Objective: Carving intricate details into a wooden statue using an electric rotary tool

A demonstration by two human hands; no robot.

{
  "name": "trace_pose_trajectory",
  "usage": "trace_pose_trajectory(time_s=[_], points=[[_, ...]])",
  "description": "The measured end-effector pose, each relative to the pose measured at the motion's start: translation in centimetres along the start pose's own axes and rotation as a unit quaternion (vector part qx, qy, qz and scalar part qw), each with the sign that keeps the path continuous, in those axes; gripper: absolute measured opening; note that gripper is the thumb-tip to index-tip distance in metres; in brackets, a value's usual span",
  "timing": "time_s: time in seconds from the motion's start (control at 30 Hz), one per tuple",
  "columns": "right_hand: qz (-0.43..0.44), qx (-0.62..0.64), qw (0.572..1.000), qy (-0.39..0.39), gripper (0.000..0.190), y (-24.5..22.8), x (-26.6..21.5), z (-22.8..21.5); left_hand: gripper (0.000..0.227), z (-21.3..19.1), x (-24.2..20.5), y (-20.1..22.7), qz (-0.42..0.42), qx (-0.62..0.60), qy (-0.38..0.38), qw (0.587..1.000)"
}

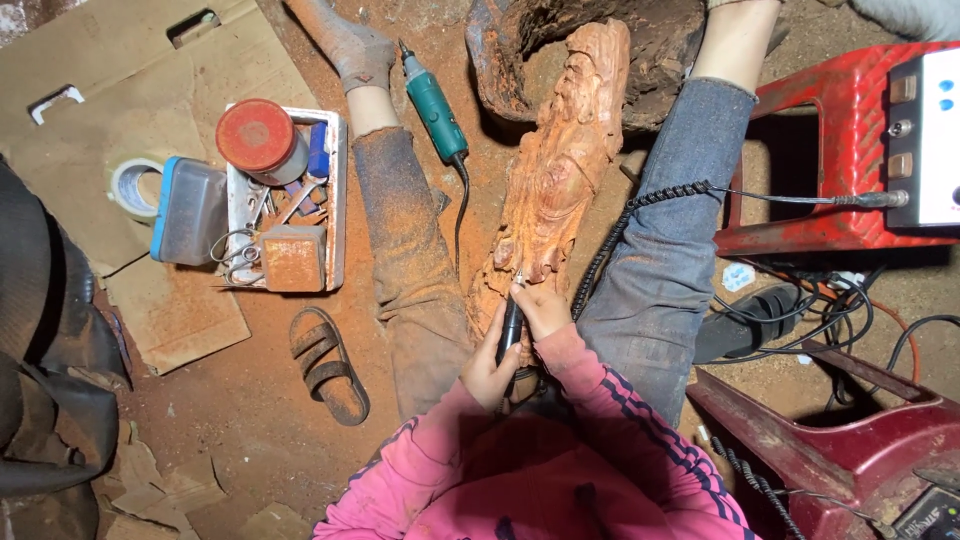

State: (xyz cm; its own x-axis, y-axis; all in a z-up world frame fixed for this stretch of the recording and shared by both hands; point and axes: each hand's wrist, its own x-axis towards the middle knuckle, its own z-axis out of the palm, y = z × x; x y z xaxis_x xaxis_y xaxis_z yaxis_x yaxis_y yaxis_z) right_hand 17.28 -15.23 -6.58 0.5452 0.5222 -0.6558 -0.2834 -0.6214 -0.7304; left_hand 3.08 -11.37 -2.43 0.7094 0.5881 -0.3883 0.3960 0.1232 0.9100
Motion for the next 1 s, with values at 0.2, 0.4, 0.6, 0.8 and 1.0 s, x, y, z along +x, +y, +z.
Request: trace_pose_trajectory(time_s=[0.2,0.4,0.6,0.8,1.0], points=[[-0.015,0.010,1.000,-0.001,0.038,1.2,0.5,0.5,0.072,-2.3,-0.1,0.5,-0.070,-0.015,-0.060,0.996],[-0.026,0.005,1.000,0.000,0.039,1.2,0.7,0.6,0.072,-3.3,0.6,-0.2,-0.099,-0.008,-0.084,0.992],[-0.021,-0.005,1.000,0.004,0.038,1.4,0.3,0.5,0.070,-2.7,0.0,-0.8,-0.076,0.014,-0.082,0.994],[-0.023,-0.020,0.999,-0.028,0.038,-2.0,-2.2,-1.1,0.074,-0.6,-0.9,-1.1,-0.043,-0.027,-0.082,0.995],[-0.078,-0.120,0.989,0.042,0.042,-1.0,-1.4,-3.2,0.070,1.3,-0.6,2.8,-0.024,-0.001,-0.085,0.996]])
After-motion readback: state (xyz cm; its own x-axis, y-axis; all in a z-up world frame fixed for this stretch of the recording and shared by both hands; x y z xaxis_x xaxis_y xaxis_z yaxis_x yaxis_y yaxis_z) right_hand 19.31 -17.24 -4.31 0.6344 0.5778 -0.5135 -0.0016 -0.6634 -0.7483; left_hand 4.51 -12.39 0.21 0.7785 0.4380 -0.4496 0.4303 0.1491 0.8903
